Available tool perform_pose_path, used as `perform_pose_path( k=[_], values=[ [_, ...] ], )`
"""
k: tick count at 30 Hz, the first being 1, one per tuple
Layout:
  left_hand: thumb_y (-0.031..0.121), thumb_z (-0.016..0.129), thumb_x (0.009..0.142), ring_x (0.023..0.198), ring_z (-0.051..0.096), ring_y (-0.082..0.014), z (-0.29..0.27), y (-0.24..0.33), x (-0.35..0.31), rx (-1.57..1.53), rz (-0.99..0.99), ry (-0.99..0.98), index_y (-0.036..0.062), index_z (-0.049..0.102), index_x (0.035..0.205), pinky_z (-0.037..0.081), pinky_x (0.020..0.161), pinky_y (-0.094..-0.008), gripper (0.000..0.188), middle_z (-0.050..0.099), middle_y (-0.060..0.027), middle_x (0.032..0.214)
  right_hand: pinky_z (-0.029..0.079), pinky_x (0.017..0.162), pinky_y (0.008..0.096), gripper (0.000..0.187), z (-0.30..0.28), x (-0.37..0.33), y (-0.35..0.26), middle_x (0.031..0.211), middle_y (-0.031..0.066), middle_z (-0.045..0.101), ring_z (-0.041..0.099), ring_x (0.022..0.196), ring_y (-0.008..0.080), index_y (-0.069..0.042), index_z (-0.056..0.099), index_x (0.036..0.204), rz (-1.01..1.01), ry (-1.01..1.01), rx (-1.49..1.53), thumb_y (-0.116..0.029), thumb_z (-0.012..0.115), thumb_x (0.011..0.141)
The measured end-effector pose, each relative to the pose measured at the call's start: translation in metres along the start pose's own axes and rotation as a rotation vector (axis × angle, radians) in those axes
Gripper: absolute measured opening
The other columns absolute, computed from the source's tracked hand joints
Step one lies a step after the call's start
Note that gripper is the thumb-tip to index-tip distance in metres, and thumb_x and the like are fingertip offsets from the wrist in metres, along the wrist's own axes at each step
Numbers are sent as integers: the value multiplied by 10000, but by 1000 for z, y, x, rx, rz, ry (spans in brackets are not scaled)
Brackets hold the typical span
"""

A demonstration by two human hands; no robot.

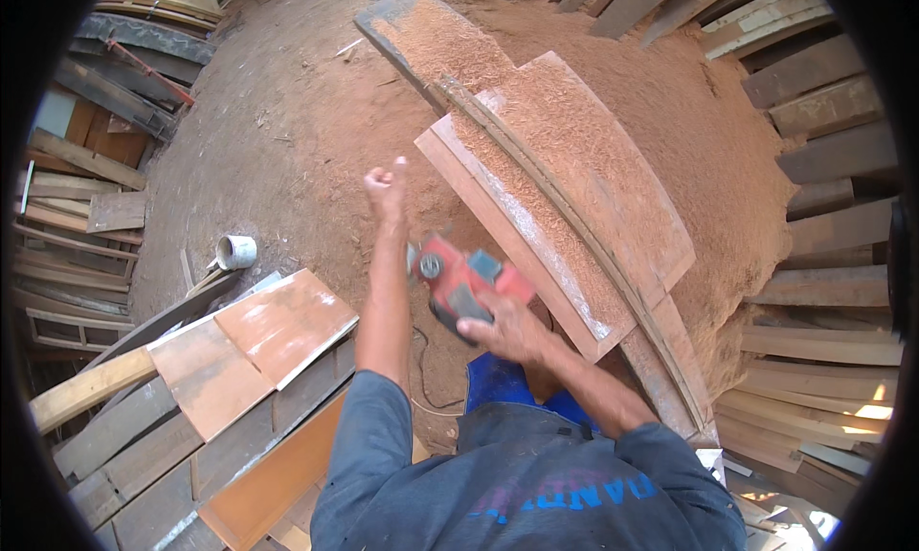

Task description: The person planes wooden boards using an electric hand planer and aligns and fits wooden pieces together by hand on the workbench.

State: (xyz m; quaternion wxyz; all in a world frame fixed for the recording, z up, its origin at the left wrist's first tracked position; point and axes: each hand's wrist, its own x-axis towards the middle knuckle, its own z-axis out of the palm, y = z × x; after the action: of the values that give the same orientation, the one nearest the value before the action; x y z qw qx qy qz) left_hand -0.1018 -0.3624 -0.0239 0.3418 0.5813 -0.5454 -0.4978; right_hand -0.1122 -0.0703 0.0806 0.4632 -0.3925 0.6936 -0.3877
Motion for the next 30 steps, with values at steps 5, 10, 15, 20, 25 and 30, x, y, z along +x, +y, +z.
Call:
perform_pose_path(
  k=[5, 10, 15, 20, 25, 30],
  values=[
    [178, 676, 1003, 813, 646, -160, 56, -31, -34, -486, -396, -409, -20, 593, 1134, 555, 739, -314, 252, 663, -67, 952, 526, 875, 477, 631, 27, -63, 38, 1011, 324, 683, 688, 998, 427, 81, 629, 1164, 233, -88, 42, -511, 641, 948],
    [116, 619, 1027, 783, 666, -171, 66, -53, -110, -546, -419, -364, 8, 601, 1100, 572, 721, -323, 132, 680, -73, 963, 509, 947, 465, 663, 27, -116, 75, 1135, 330, 675, 664, 1089, 445, 93, 621, 1236, 498, 1, 77, -501, 651, 945],
    [98, 581, 1041, 1067, 652, -201, 45, -80, -220, -548, -443, -580, 23, 541, 1297, 574, 897, -414, 271, 651, -73, 1211, 473, 1019, 459, 683, 32, -175, 151, 1219, 335, 647, 624, 1194, 428, 97, 587, 1278, 586, 145, 49, -494, 654, 943],
    [100, 592, 1036, 1098, 643, -209, 28, -103, -333, -471, -558, -694, 29, 523, 1343, 561, 925, -425, 322, 645, -59, 1228, 500, 966, 484, 664, 46, -256, 212, 1182, 331, 661, 648, 1138, 449, 93, 618, 1227, 624, 357, 110, -494, 679, 923],
    [147, 653, 1013, 1111, 646, -226, 29, -130, -407, -471, -602, -817, 35, 518, 1335, 552, 923, -420, 367, 647, -71, 1232, 486, 1013, 474, 741, 58, -318, 275, 1241, 302, 654, 615, 1212, 447, 29, 503, 1410, 632, 615, 196, -509, 662, 926],
    [326, 740, 967, 988, 668, -212, 15, -141, -385, -348, -497, -900, 72, 566, 1245, 560, 829, -414, 415, 683, -50, 1106, 482, 1008, 482, 775, 62, -350, 328, 1212, 359, 638, 611, 1190, 473, 66, 575, 1331, 763, 718, 332, -589, 631, 922]
  ],
)
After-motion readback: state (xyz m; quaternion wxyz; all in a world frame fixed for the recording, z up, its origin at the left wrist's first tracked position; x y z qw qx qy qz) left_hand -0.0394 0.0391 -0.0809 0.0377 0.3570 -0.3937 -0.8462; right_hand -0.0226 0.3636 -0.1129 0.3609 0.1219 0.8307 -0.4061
